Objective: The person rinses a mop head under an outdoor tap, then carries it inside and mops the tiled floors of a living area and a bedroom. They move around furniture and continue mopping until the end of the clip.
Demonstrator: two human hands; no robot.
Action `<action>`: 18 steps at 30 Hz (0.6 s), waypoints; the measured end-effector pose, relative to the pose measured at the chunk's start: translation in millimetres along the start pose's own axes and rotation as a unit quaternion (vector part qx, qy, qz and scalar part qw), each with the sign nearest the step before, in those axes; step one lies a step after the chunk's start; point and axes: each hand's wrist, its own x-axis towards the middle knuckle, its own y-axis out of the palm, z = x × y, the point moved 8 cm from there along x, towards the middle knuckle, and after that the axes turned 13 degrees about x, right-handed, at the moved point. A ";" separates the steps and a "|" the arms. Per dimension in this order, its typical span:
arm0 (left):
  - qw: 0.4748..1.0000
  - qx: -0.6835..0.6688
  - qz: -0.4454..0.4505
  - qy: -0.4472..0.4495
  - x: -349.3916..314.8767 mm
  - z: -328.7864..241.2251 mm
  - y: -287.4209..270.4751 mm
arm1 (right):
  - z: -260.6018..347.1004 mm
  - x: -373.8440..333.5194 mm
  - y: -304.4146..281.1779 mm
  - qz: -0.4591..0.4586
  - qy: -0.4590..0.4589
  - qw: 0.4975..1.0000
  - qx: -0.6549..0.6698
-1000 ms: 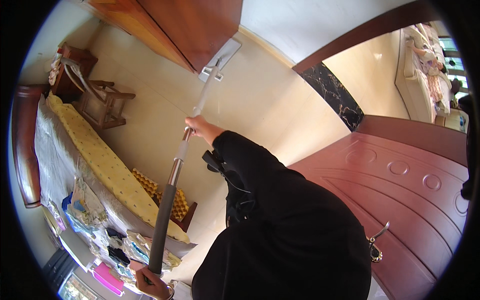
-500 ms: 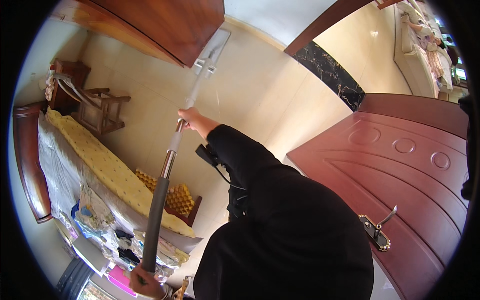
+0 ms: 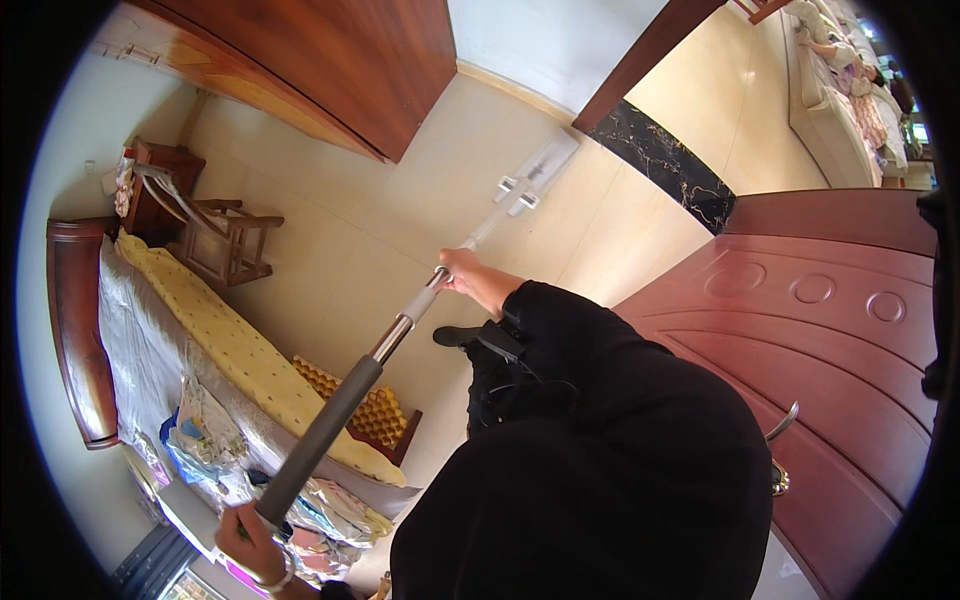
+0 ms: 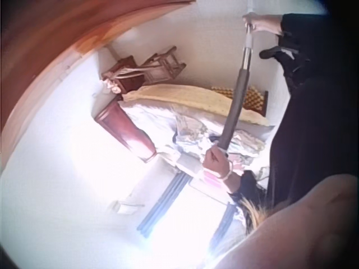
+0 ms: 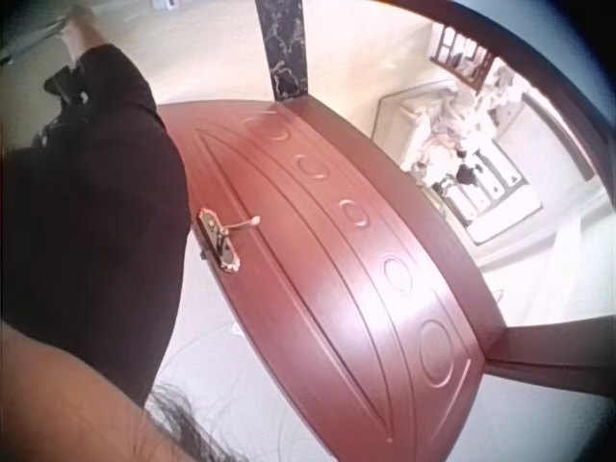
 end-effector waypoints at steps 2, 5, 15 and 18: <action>0.999 -0.025 -0.003 0.028 -18.1 -5.0 1.6 | -4.9 6.4 12.2 -0.004 -0.007 1.000 -0.031; 0.999 -0.001 0.002 -0.052 -44.8 2.1 11.8 | -2.1 16.6 40.1 -0.013 -0.046 0.995 -0.090; 0.998 0.025 -0.049 0.009 -30.1 -54.2 4.1 | 12.6 26.8 97.4 0.109 0.001 0.989 -0.098; 0.981 0.130 -0.084 0.115 -9.1 -63.4 -30.5 | 13.2 3.1 76.8 0.142 0.026 0.988 -0.050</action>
